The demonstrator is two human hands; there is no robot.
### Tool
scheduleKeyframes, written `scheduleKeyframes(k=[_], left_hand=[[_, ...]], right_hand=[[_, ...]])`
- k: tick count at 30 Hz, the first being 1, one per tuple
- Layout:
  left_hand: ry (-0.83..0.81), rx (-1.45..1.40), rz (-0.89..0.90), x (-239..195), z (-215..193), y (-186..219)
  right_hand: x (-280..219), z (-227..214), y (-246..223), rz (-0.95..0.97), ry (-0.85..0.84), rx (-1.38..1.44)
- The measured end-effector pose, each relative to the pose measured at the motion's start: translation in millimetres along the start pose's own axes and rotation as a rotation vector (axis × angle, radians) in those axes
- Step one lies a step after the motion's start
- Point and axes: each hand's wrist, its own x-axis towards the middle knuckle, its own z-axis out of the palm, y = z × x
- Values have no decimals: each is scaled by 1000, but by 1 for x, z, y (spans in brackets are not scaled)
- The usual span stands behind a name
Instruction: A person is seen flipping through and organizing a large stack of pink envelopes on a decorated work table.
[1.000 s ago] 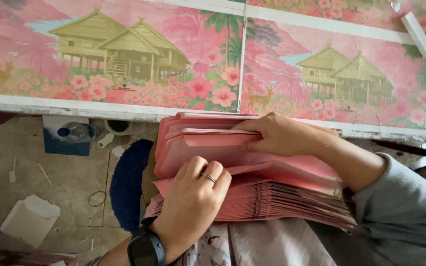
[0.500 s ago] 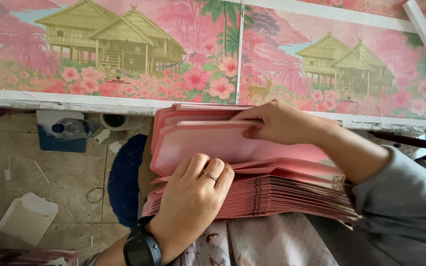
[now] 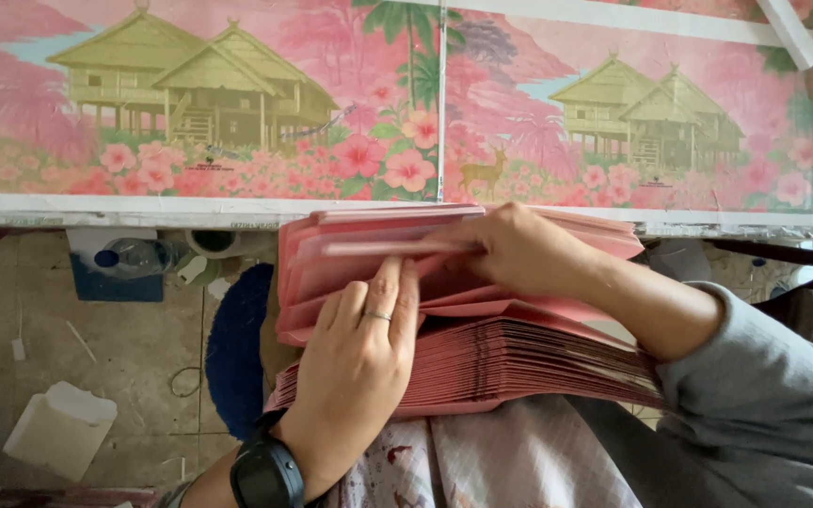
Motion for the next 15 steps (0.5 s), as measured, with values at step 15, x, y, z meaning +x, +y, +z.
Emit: scheduleKeyframes(k=[15], left_hand=[[-47,18,-5,9,2,1]], right_hand=[[2,-2,5,-81,-96,-30]])
